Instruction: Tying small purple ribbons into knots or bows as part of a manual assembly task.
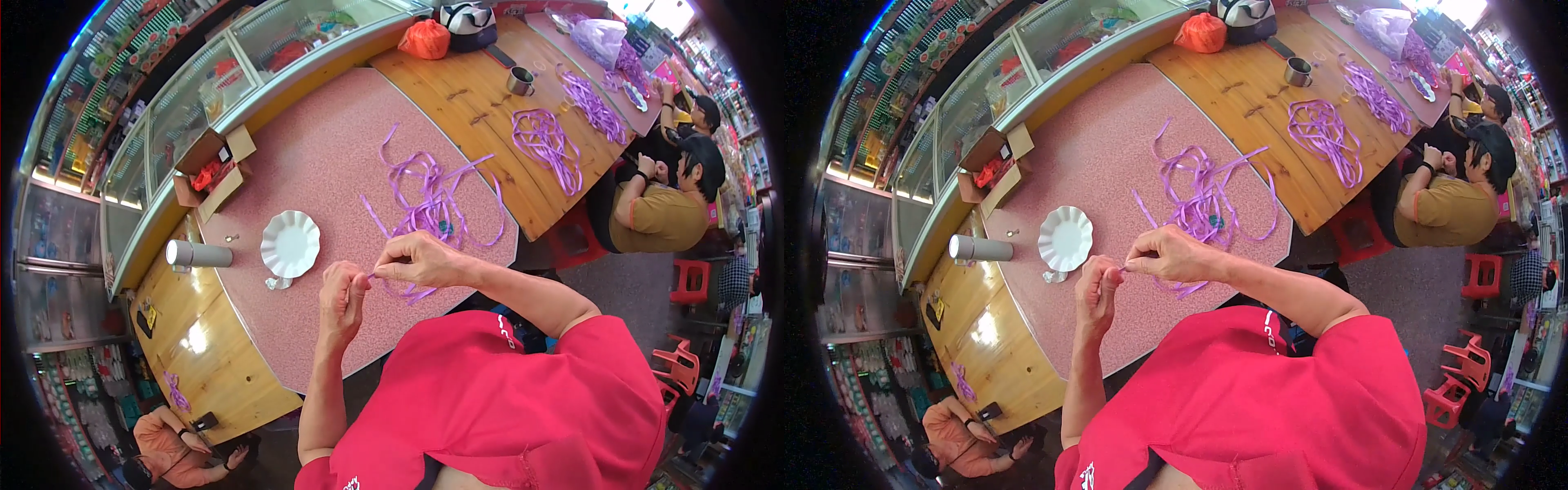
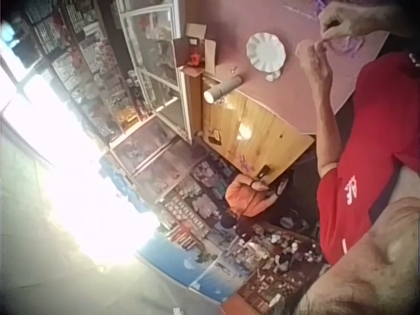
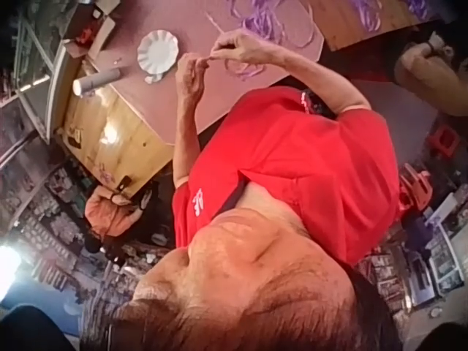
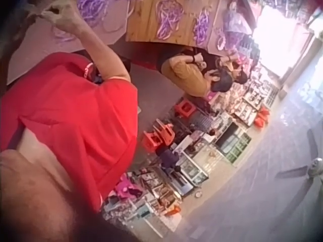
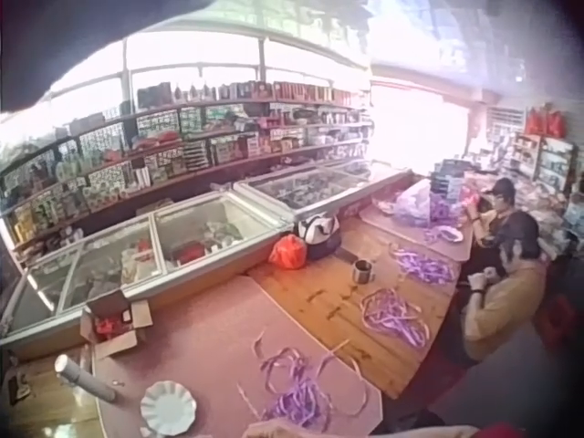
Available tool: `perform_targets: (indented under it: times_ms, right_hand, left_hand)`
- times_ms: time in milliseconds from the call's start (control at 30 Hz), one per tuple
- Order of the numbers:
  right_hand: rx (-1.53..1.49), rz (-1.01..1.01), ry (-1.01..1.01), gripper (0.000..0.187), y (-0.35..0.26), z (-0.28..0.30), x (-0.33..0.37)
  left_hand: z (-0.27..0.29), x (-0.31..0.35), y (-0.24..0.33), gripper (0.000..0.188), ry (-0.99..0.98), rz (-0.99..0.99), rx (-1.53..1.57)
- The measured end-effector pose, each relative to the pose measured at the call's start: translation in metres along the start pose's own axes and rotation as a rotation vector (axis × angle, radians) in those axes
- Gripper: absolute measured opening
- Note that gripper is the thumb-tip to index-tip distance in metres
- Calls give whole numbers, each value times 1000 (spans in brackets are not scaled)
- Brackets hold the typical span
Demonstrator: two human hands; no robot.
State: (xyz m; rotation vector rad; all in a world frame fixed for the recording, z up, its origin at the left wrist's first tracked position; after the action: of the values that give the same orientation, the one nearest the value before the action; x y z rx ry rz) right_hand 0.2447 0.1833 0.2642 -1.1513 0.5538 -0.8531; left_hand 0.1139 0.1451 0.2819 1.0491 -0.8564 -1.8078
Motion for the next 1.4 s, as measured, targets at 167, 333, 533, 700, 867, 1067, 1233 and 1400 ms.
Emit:
perform_targets:
  times_ms: [167,333,533,700,867,1067,1233,1400]
  right_hand:
    - [-200,-85,-327,24,51,-4,-2]
    - [-203,-226,-327,23,126,30,7]
    - [-263,-321,-217,19,157,66,13]
    - [-328,-298,-152,24,141,76,-1]
    - [-578,-380,-175,20,135,77,-4]
    - [-720,-445,-216,21,121,57,-8]
    - [-893,-464,-276,48,93,9,-11]
    - [-1080,-508,-318,70,60,-18,-3]
  left_hand:
    - [28,27,-40,26,121,256,182]
    - [74,77,-81,29,320,436,219]
    - [111,122,-116,34,402,548,142]
    - [109,148,-146,38,355,660,156]
    - [100,145,-156,38,295,628,181]
    - [98,155,-180,28,233,682,12]
    - [58,76,-81,38,220,221,-433]
    - [-9,-1,13,47,65,-77,-305]
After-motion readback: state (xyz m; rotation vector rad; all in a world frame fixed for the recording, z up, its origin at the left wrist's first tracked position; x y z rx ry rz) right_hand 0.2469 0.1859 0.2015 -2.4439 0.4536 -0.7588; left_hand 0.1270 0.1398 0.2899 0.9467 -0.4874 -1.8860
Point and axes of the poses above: each hand's wrist, its own x-axis away from the middle knuckle, its own z-axis out of the back of the hand, y = z × x, the point moved 10 cm from there along -x, towards the middle knuckle, and after that the axes turned 5 degrees about x, right-handed, at the moved point
